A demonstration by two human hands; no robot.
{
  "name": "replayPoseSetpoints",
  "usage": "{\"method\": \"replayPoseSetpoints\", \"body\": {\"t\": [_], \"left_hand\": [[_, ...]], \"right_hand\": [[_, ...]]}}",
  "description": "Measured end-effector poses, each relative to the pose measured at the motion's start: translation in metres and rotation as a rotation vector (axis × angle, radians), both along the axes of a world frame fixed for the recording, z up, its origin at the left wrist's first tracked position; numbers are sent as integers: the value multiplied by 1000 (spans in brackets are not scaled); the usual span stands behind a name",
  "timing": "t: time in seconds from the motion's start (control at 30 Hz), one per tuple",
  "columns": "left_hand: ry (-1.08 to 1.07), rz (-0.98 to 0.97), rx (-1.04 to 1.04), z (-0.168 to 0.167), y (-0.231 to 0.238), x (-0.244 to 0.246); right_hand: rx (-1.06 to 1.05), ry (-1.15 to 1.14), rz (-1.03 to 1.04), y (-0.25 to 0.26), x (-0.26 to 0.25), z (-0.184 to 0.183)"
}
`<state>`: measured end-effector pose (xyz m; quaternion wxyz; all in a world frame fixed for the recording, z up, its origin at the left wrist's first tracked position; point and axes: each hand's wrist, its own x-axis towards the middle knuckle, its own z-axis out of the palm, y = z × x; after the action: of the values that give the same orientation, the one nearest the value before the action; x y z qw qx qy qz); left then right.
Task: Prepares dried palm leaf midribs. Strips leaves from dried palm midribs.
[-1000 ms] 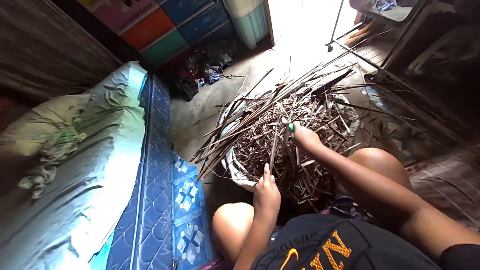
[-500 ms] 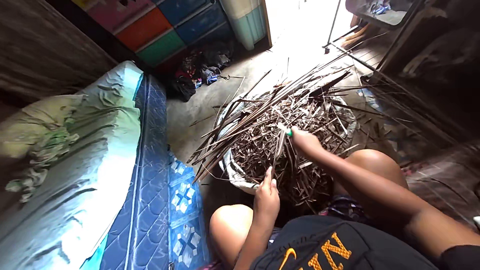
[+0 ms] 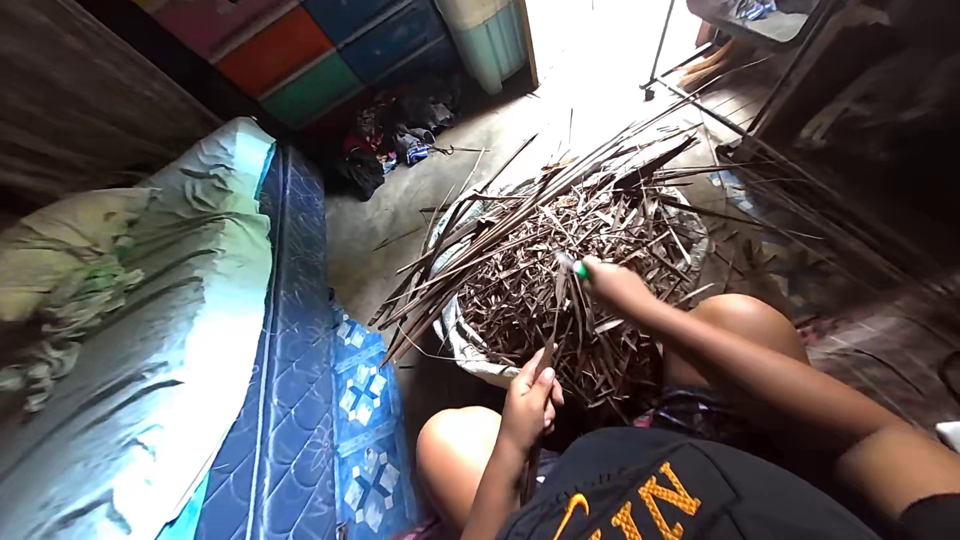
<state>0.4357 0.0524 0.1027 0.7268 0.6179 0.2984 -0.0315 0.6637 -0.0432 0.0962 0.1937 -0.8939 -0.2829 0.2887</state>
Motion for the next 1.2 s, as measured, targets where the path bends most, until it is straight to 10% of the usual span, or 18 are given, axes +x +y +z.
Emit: {"method": "replayPoseSetpoints", "body": {"t": [0.43,1.2], "left_hand": [[32,107,47,1,-4,3],[-140,102,-324,0,10,-12]], "right_hand": [[544,1012,158,-31,-73,-13],[589,824,85,-11,-23,18]]}}
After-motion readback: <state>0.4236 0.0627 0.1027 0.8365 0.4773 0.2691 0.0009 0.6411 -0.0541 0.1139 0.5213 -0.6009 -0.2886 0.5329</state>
